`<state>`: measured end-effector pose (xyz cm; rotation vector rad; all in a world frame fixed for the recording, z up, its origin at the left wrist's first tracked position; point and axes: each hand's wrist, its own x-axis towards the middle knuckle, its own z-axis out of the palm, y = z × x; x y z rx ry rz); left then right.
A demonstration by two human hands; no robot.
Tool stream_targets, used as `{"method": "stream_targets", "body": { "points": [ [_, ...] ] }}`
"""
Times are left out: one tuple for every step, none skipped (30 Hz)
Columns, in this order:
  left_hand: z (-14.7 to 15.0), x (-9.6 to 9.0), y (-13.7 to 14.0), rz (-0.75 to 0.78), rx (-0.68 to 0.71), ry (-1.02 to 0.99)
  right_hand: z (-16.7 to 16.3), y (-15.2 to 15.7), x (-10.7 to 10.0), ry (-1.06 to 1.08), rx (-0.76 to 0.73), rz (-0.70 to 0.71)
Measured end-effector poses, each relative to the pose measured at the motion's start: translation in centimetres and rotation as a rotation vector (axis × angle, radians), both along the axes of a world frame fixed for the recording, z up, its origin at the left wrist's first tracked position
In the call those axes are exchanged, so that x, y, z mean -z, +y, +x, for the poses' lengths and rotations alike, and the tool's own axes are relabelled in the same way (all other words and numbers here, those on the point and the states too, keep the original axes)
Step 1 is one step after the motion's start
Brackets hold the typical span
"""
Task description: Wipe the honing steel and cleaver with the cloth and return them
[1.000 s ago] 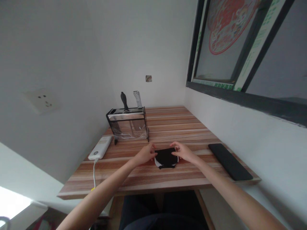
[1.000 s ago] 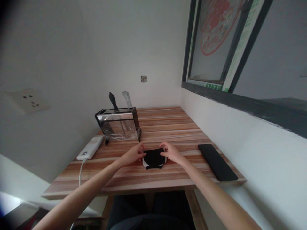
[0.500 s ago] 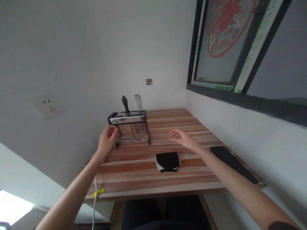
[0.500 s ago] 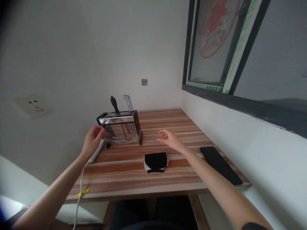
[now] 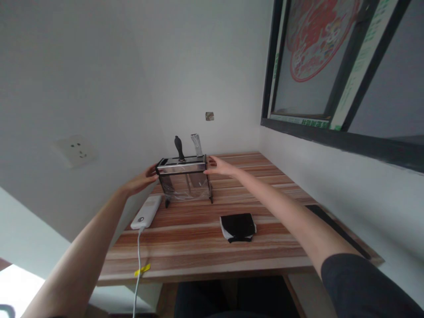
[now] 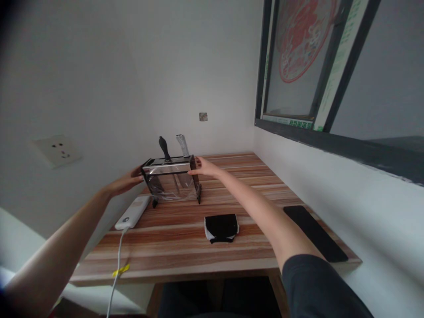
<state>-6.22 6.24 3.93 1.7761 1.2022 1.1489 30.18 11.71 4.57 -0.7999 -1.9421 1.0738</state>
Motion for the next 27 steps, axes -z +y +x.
{"method": "stream_targets", "body": {
  "points": [
    [0.2, -0.2, 0.0, -0.023, 0.043, -0.010, -0.3, 0.1, 0.0, 0.015, -0.030, -0.013],
    [0.4, -0.5, 0.0, -0.046, 0.081, -0.011, -0.5, 0.2, 0.0, 0.030, -0.058, -0.025],
    [0.6, -0.7, 0.0, -0.067, 0.112, -0.008, -0.7, 0.3, 0.0, 0.044, -0.085, -0.037],
    [0.7, -0.9, 0.1, -0.076, 0.131, -0.005, -0.8, 0.3, 0.1, 0.055, -0.110, -0.048],
    [0.8, -1.1, 0.2, -0.083, 0.139, 0.003, -1.0, 0.5, 0.3, 0.065, -0.133, -0.060],
    [0.9, -1.2, 0.4, -0.089, 0.139, 0.014, -1.1, 0.6, 0.5, 0.071, -0.153, -0.072],
    [0.9, -1.2, 0.6, -0.096, 0.133, 0.028, -1.2, 0.7, 0.7, 0.076, -0.167, -0.085],
    [0.9, -1.1, 0.9, -0.105, 0.126, 0.044, -1.3, 0.9, 0.9, 0.079, -0.177, -0.098],
    [1.0, -1.0, 1.1, -0.116, 0.120, 0.060, -1.4, 1.1, 1.1, 0.082, -0.181, -0.112],
    [1.0, -0.9, 1.3, -0.126, 0.117, 0.073, -1.5, 1.3, 1.4, 0.085, -0.182, -0.124],
    [1.0, -0.8, 1.5, -0.137, 0.119, 0.083, -1.6, 1.4, 1.6, 0.088, -0.181, -0.135],
    [1.0, -0.8, 1.7, -0.148, 0.123, 0.086, -1.6, 1.6, 1.8, 0.093, -0.181, -0.143],
    [1.1, -0.7, 1.8, -0.156, 0.130, 0.083, -1.7, 1.7, 2.0, 0.099, -0.181, -0.150],
    [1.1, -0.6, 1.8, -0.164, 0.139, 0.075, -1.7, 1.8, 2.1, 0.105, -0.180, -0.154],
    [1.2, -0.6, 1.8, -0.170, 0.148, 0.064, -1.8, 1.9, 2.3, 0.112, -0.176, -0.158],
    [1.2, -0.5, 1.8, -0.172, 0.154, 0.050, -1.8, 2.0, 2.5, 0.119, -0.169, -0.160],
    [1.3, -0.4, 1.7, -0.173, 0.154, 0.039, -1.8, 2.1, 2.7, 0.126, -0.159, -0.162],
    [1.3, -0.2, 1.6, -0.174, 0.151, 0.031, -1.8, 2.1, 2.9, 0.132, -0.150, -0.162],
    [1.4, -0.1, 1.5, -0.176, 0.145, 0.028, -1.8, 2.1, 3.1, 0.138, -0.144, -0.163],
    [1.4, 0.1, 1.5, -0.180, 0.139, 0.027, -1.7, 2.1, 3.4, 0.142, -0.141, -0.164],
    [1.4, 0.3, 1.4, -0.186, 0.135, 0.027, -1.7, 2.1, 3.5, 0.146, -0.140, -0.165],
    [1.4, 0.5, 1.4, -0.192, 0.134, 0.026, -1.7, 2.0, 3.7, 0.149, -0.142, -0.165],
    [1.4, 0.6, 1.4, -0.198, 0.135, 0.026, -1.8, 2.0, 3.8, 0.152, -0.145, -0.165],
    [1.4, 0.7, 1.4, -0.201, 0.136, 0.026, -1.8, 2.0, 3.8, 0.154, -0.146, -0.164],
    [1.4, 0.7, 1.5, -0.201, 0.135, 0.028, -1.8, 1.9, 3.9, 0.158, -0.145, -0.160],
    [1.5, 0.7, 1.5, -0.200, 0.134, 0.032, -1.8, 1.9, 3.9, 0.162, -0.142, -0.155],
    [1.5, 0.7, 1.6, -0.196, 0.132, 0.038, -1.8, 1.9, 3.9, 0.166, -0.137, -0.148]
  ]
}}
